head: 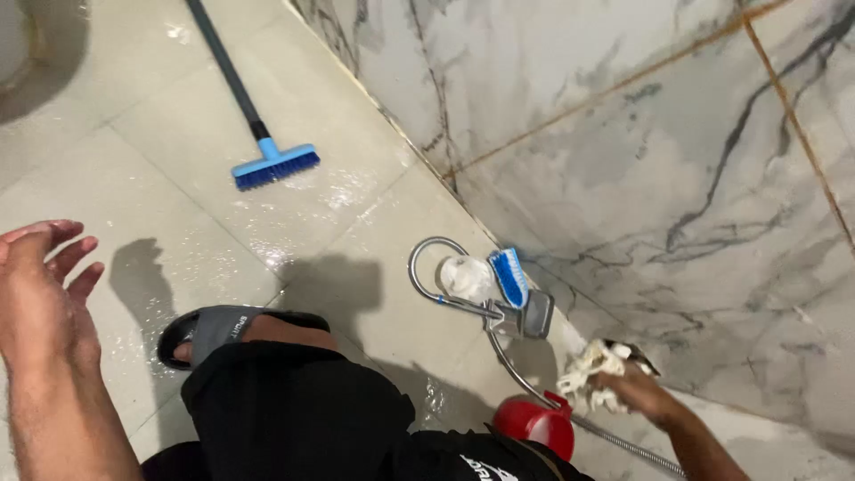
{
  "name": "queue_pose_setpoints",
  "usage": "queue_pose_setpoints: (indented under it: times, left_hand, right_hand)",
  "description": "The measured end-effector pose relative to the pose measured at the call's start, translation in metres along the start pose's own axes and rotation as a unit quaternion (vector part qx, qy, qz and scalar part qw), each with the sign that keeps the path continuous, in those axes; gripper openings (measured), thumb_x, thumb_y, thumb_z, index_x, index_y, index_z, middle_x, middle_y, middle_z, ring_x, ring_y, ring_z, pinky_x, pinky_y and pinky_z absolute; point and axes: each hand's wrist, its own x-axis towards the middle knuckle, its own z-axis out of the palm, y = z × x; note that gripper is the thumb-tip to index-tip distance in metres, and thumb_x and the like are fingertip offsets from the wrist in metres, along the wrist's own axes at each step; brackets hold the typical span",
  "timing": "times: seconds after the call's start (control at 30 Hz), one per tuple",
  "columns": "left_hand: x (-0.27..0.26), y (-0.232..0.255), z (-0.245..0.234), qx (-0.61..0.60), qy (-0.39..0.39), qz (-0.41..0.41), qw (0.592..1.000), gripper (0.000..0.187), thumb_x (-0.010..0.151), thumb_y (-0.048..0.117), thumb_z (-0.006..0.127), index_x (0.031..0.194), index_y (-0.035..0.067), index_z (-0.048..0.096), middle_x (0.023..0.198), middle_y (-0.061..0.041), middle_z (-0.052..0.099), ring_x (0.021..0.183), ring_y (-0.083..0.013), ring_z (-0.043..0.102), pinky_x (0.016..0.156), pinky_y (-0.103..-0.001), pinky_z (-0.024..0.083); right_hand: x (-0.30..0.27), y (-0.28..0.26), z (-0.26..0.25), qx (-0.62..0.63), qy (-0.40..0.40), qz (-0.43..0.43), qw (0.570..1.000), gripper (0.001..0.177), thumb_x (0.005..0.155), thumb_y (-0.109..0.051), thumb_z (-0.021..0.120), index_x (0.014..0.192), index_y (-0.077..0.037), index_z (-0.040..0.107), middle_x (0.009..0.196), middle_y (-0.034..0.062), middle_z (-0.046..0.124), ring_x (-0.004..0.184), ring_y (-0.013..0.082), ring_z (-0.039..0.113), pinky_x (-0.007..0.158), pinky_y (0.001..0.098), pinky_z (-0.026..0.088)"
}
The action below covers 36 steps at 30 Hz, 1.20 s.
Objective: Cleaning a bathroom faucet and handheld showerhead with soap and a cloth.
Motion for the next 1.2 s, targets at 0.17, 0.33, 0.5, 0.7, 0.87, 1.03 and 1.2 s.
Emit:
queue_pose_setpoints:
  times: [0.17, 0.33, 0.5, 0.7, 0.87, 1.03, 1.2]
  left_hand:
    - [0.01, -0.006, 0.019, -0.038, -0.027, -0.031, 0.998, 0.015, 0.104, 0.013, 0.048, 0.116, 0.011, 0.056, 0.118, -0.008, 0.066, 0.11, -0.0187, 0.066, 0.092, -0.035, 0.054]
    - [0.013, -0.007, 0.025, -0.037, -0.004, -0.036, 0.999, 0.01, 0.107, 0.015, 0.055, 0.107, 0.01, 0.063, 0.112, -0.008, 0.071, 0.102, -0.0199, 0.071, 0.084, -0.035, 0.055]
    - [0.023, -0.002, 0.024, -0.109, -0.026, -0.098, 0.989, 0.012, 0.101, 0.016, 0.056, 0.099, 0.012, 0.067, 0.104, -0.007, 0.071, 0.092, -0.0163, 0.069, 0.077, -0.031, 0.053]
    - [0.022, -0.001, 0.027, -0.061, -0.023, -0.077, 0.995, 0.013, 0.099, 0.016, 0.058, 0.1, 0.01, 0.069, 0.104, -0.006, 0.073, 0.093, -0.0149, 0.069, 0.079, -0.032, 0.052]
    - [0.028, -0.015, 0.022, -0.011, -0.023, -0.056, 0.998, 0.016, 0.098, 0.02, 0.06, 0.102, 0.009, 0.072, 0.101, -0.002, 0.074, 0.094, -0.0134, 0.067, 0.082, -0.03, 0.052]
    - [0.023, -0.014, 0.006, -0.034, -0.007, -0.059, 0.998, 0.016, 0.096, 0.019, 0.062, 0.1, 0.006, 0.072, 0.093, -0.001, 0.07, 0.09, -0.0133, 0.064, 0.082, -0.029, 0.051]
    - [0.018, -0.012, -0.014, -0.018, 0.018, -0.042, 0.999, 0.016, 0.095, 0.019, 0.064, 0.099, 0.006, 0.073, 0.087, 0.001, 0.068, 0.086, -0.01, 0.061, 0.08, -0.027, 0.05]
  right_hand:
    - [0.019, 0.091, 0.079, 0.298, -0.098, 0.143, 0.939, 0.05, 0.092, -0.036, 0.063, 0.132, -0.006, 0.064, 0.127, 0.0226, 0.076, 0.11, 0.0365, 0.073, 0.095, 0.0527, 0.062]
    - [0.077, 0.104, 0.151, 0.527, -0.146, 0.192, 0.815, 0.048, 0.089, -0.03, 0.069, 0.127, 0.0, 0.066, 0.113, 0.0218, 0.073, 0.087, 0.0351, 0.075, 0.082, 0.05, 0.066]
    - [0.037, 0.017, 0.158, 0.433, -0.003, 0.281, 0.856, 0.043, 0.09, -0.045, 0.073, 0.112, -0.007, 0.071, 0.096, 0.0172, 0.076, 0.076, 0.0282, 0.068, 0.063, 0.0451, 0.059]
    - [0.187, 0.125, 0.193, 0.316, 0.016, 0.126, 0.94, 0.039, 0.088, -0.03, 0.078, 0.114, -0.002, 0.074, 0.095, 0.0205, 0.075, 0.082, 0.0347, 0.07, 0.075, 0.0477, 0.056]
    - [0.134, -0.008, 0.19, -0.001, -0.011, -0.067, 0.998, 0.035, 0.083, -0.031, 0.072, 0.109, -0.01, 0.079, 0.097, 0.0118, 0.084, 0.092, 0.0261, 0.081, 0.088, 0.0387, 0.06]
    - [0.02, -0.219, 0.214, -0.311, 0.048, -0.224, 0.922, 0.049, 0.08, -0.051, 0.076, 0.105, -0.009, 0.079, 0.089, 0.0174, 0.08, 0.082, 0.0276, 0.078, 0.079, 0.0418, 0.06]
    - [-0.029, -0.387, 0.261, -0.424, 0.054, -0.483, 0.765, 0.044, 0.08, -0.037, 0.08, 0.103, 0.0, 0.071, 0.093, 0.0194, 0.073, 0.086, 0.0328, 0.072, 0.075, 0.0476, 0.06]
